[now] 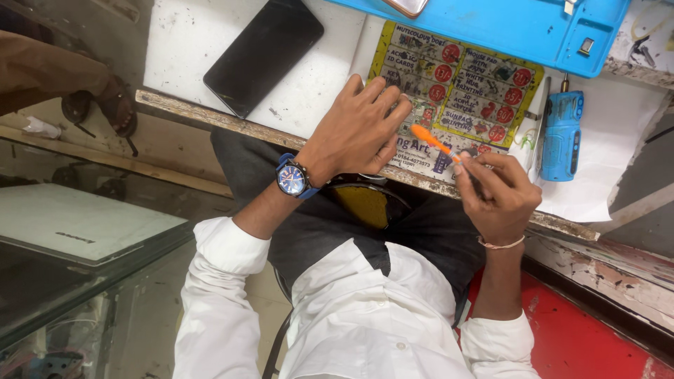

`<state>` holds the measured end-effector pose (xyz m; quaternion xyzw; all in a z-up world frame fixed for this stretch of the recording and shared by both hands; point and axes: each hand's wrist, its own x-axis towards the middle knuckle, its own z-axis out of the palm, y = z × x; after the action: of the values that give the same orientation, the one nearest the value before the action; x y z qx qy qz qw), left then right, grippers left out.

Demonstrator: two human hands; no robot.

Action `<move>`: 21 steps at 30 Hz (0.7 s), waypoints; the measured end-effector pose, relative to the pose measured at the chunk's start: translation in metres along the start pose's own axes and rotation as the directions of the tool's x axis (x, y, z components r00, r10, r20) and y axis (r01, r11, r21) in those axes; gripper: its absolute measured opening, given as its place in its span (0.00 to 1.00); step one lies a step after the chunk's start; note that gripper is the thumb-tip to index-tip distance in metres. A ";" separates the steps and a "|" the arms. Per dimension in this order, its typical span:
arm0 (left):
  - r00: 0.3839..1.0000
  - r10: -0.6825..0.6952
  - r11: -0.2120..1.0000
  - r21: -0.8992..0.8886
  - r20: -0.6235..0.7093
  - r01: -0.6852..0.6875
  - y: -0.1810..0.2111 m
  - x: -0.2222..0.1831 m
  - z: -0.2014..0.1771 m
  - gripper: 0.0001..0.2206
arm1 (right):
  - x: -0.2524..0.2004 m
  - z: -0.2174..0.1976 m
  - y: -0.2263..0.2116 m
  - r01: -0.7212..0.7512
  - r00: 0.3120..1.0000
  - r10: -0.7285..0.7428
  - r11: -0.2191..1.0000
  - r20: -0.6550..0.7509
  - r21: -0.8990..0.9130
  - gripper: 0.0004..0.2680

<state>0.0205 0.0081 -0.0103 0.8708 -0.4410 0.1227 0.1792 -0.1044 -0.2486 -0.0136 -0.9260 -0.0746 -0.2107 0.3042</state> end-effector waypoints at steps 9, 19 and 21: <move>0.999 -0.031 0.997 -0.063 0.038 0.033 0.000 0.004 -0.012 0.22 | 0.005 -0.001 -0.003 0.076 0.997 -0.076 0.997 0.009 0.007 0.07; 0.998 -0.055 0.992 -0.116 0.027 0.057 0.001 0.006 -0.018 0.23 | 0.010 -0.002 -0.009 0.012 1.000 -0.013 0.999 -0.015 -0.040 0.07; 0.998 -0.061 0.992 -0.113 0.029 0.064 0.002 0.006 -0.018 0.23 | 0.010 -0.002 -0.008 0.006 1.000 -0.007 0.999 -0.018 -0.044 0.07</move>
<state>0.0218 0.0105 0.0084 0.8742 -0.4219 0.0804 0.2266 -0.0987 -0.2430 -0.0033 -0.9303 -0.0701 -0.2219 0.2836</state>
